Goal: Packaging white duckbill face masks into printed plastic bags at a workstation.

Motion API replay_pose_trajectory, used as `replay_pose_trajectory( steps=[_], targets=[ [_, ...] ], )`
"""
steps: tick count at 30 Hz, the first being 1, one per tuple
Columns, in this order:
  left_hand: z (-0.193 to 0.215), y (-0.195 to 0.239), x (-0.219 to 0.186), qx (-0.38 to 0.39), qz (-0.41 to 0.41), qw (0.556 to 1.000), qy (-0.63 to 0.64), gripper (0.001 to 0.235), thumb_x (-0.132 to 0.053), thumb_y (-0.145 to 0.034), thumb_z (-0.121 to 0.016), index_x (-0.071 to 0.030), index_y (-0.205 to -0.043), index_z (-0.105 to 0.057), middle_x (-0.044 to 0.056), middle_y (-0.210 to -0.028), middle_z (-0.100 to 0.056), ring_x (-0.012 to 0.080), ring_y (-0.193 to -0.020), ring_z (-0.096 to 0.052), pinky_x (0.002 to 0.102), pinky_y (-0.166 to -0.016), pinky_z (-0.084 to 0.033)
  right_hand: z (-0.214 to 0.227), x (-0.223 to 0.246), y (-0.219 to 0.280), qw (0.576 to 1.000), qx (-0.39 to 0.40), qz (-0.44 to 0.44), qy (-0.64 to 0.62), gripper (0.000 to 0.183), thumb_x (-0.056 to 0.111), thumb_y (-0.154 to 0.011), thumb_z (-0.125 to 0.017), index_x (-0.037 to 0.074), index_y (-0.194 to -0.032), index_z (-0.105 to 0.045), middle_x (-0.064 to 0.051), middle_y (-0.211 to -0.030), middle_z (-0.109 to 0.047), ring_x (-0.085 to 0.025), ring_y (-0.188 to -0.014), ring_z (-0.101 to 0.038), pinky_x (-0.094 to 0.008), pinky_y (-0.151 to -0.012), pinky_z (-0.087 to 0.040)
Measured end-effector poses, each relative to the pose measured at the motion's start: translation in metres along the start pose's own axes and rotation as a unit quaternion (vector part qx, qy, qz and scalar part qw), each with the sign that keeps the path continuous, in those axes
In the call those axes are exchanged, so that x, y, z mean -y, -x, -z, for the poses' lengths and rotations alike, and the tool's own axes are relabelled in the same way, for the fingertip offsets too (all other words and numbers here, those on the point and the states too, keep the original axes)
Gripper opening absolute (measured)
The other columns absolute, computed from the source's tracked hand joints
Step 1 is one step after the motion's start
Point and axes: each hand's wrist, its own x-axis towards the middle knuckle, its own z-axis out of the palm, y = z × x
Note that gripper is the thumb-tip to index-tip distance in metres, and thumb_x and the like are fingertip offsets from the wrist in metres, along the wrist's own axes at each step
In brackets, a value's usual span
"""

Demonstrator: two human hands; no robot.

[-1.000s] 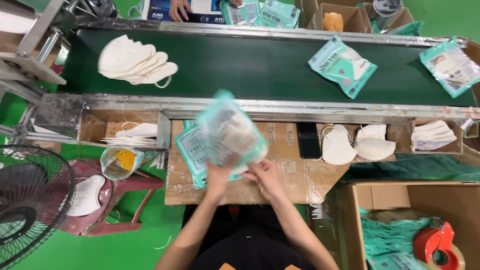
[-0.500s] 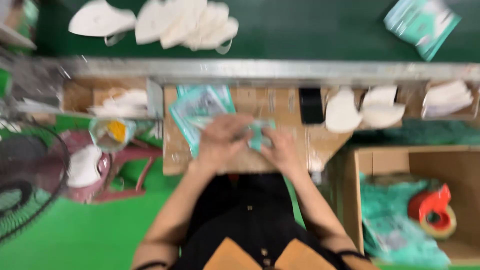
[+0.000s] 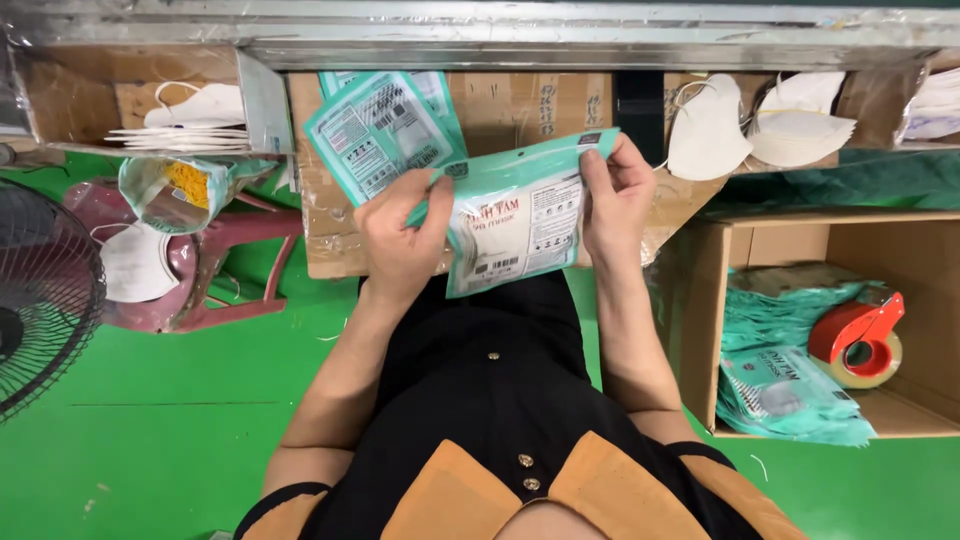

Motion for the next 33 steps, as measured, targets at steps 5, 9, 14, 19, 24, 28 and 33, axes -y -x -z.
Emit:
replay_pose_trajectory(
  steps=[5, 9, 14, 19, 24, 28, 33],
  targets=[
    [-0.005, -0.005, -0.001, 0.034, -0.028, 0.998, 0.05, 0.006, -0.001, -0.094, -0.073, 0.004, -0.095, -0.071, 0.013, -0.087, -0.073, 0.0211, -0.079, -0.072, 0.031, -0.073, -0.055, -0.007, -0.005, 0.003, 1.0, -0.029, 0.008, -0.003, 0.007, 0.005, -0.105, -0.064, 0.004, -0.099, -0.061, -0.001, -0.092, -0.066, -0.006, -0.08, -0.058, -0.023, -0.074, -0.049],
    [-0.008, -0.006, 0.004, 0.044, -0.025, 0.997, 0.061, 0.007, -0.001, -0.093, -0.074, 0.005, -0.097, -0.072, 0.013, -0.093, -0.074, 0.0227, -0.084, -0.073, 0.032, -0.078, -0.056, -0.008, -0.009, 0.009, 0.998, 0.026, -0.019, 0.06, 0.008, 0.004, -0.103, -0.07, 0.002, -0.102, -0.063, 0.001, -0.096, -0.061, -0.006, -0.084, -0.055, -0.022, -0.076, -0.044],
    [-0.015, -0.006, 0.003, 0.071, -0.003, 0.992, 0.101, 0.007, 0.0, -0.089, -0.076, 0.003, -0.095, -0.074, 0.012, -0.093, -0.076, 0.0218, -0.088, -0.073, 0.032, -0.082, -0.057, -0.008, -0.006, 0.006, 0.988, 0.096, -0.087, -0.084, 0.01, 0.007, -0.095, -0.074, 0.003, -0.098, -0.065, -0.005, -0.1, -0.066, -0.013, -0.094, -0.063, -0.029, -0.086, -0.052],
    [-0.029, -0.026, 0.019, 0.089, -0.06, 0.992, 0.061, 0.015, -0.002, -0.088, -0.078, -0.001, -0.102, -0.073, 0.01, -0.102, -0.076, 0.0247, -0.099, -0.073, 0.035, -0.089, -0.058, -0.024, 0.004, -0.003, 0.989, 0.032, -0.071, 0.124, 0.014, 0.004, -0.089, -0.077, 0.003, -0.097, -0.067, -0.005, -0.095, -0.066, -0.013, -0.087, -0.062, -0.028, -0.079, -0.051],
    [-0.053, -0.137, 0.084, -0.021, -0.217, 0.967, -0.133, 0.077, -0.033, -0.095, -0.088, -0.002, -0.15, -0.045, 0.02, -0.148, -0.055, 0.0419, -0.138, -0.052, 0.053, -0.121, -0.037, -0.015, 0.057, -0.067, 0.85, -0.098, 0.304, 0.419, 0.016, 0.0, -0.095, -0.082, 0.002, -0.103, -0.068, -0.009, -0.103, -0.067, -0.023, -0.098, -0.066, -0.031, -0.088, -0.053],
    [-0.08, -0.237, 0.15, -0.055, -0.208, 0.914, -0.344, 0.095, -0.047, -0.075, -0.086, 0.003, -0.143, -0.045, 0.032, -0.143, -0.05, 0.0589, -0.13, -0.039, 0.07, -0.105, -0.029, -0.035, 0.098, -0.089, 0.745, -0.018, 0.395, 0.537, 0.036, 0.001, -0.094, -0.083, 0.001, -0.124, -0.062, -0.016, -0.122, -0.063, -0.034, -0.118, -0.06, -0.041, -0.104, -0.047],
    [-0.099, -0.262, 0.19, 0.081, -0.172, 0.853, -0.487, 0.048, -0.001, -0.101, -0.067, -0.003, -0.145, -0.051, 0.022, -0.15, -0.056, 0.0488, -0.136, -0.049, 0.061, -0.108, -0.041, 0.009, 0.043, -0.075, 0.728, 0.097, 0.352, 0.581, 0.045, 0.007, -0.09, -0.083, 0.004, -0.13, -0.062, -0.016, -0.132, -0.063, -0.035, -0.13, -0.058, -0.045, -0.113, -0.043]
  ],
)
